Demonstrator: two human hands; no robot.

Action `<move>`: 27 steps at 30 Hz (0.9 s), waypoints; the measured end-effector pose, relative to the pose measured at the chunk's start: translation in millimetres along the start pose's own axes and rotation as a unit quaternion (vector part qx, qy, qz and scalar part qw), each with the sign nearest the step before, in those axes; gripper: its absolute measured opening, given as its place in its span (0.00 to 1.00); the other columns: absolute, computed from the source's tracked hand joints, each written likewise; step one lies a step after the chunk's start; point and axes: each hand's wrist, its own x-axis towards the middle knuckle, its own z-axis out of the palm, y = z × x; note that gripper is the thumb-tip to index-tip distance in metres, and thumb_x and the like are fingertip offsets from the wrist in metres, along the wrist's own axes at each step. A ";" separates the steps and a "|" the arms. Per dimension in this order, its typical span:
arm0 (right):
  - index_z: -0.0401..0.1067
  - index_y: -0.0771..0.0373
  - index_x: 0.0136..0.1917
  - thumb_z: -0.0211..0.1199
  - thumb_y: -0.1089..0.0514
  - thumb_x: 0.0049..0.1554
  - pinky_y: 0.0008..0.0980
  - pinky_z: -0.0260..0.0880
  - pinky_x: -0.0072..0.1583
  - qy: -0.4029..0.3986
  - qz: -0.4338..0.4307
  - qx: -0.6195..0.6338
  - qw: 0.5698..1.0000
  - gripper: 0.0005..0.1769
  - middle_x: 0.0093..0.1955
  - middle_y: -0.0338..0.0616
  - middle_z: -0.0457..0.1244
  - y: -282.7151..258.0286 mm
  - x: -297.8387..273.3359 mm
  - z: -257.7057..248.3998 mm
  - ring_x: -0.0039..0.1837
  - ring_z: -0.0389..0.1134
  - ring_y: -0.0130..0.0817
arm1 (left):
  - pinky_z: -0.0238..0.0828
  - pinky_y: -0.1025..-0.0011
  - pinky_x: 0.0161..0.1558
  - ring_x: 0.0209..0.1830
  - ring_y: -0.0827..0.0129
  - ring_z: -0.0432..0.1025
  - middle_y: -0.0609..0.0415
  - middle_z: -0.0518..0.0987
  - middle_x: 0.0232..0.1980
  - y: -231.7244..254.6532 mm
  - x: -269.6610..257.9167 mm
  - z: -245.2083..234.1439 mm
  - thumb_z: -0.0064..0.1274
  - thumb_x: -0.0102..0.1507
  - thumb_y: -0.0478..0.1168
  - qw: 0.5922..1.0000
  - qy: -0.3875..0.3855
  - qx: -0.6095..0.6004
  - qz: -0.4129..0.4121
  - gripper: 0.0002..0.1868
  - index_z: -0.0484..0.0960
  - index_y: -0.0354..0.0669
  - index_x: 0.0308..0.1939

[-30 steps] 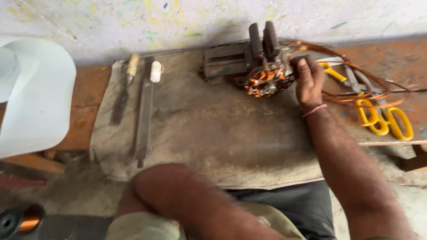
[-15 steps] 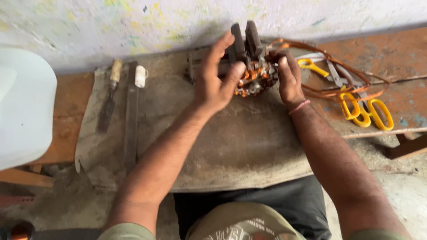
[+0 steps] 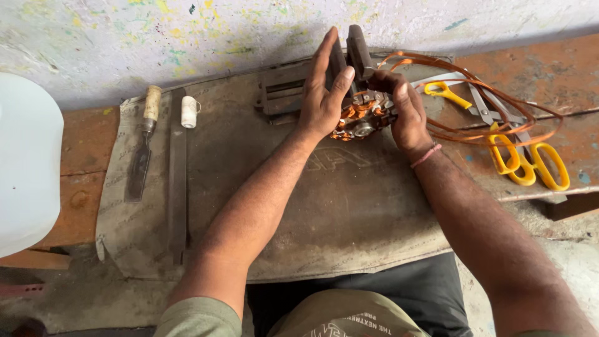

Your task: The person winds a copper wire around a metal core held in a bench vise. They use both hands to wrap the wire tightly around the core, occasionally adjusting the wire's position and tension.

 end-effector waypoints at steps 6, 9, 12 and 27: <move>0.60 0.70 0.75 0.44 0.30 0.70 0.41 0.61 0.75 -0.003 -0.003 -0.001 1.000 0.41 0.70 0.52 0.61 -6.7 -1.6 8.5 0.73 0.62 0.40 | 0.45 0.56 0.88 0.90 0.56 0.47 0.44 0.54 0.87 2.7 2.1 0.7 0.45 0.77 0.58 1.000 -0.010 -0.024 -0.017 0.38 0.53 0.45 0.84; 0.60 0.70 0.75 0.45 0.31 0.71 0.41 0.60 0.76 -0.007 -0.001 0.011 1.000 0.41 0.71 0.52 0.60 -10.3 -1.2 11.2 0.74 0.61 0.40 | 0.49 0.57 0.87 0.89 0.56 0.50 0.44 0.57 0.85 2.2 2.1 1.9 0.46 0.76 0.58 1.000 -0.014 -0.012 -0.022 0.37 0.56 0.46 0.83; 0.58 0.70 0.76 0.46 0.32 0.71 0.42 0.60 0.76 -0.019 0.003 0.034 0.999 0.40 0.72 0.52 0.60 -13.1 -0.6 13.5 0.75 0.61 0.41 | 0.49 0.57 0.87 0.88 0.56 0.51 0.45 0.59 0.84 -0.8 1.9 3.9 0.46 0.76 0.57 1.000 -0.006 0.000 -0.014 0.35 0.58 0.45 0.82; 0.57 0.70 0.77 0.46 0.34 0.71 0.40 0.63 0.73 -0.009 0.030 -0.049 0.998 0.39 0.71 0.54 0.61 -19.7 5.3 12.7 0.73 0.63 0.41 | 0.47 0.51 0.86 0.87 0.54 0.52 0.48 0.66 0.80 -7.8 3.1 5.5 0.51 0.72 0.51 0.999 0.011 0.016 -0.031 0.25 0.76 0.47 0.71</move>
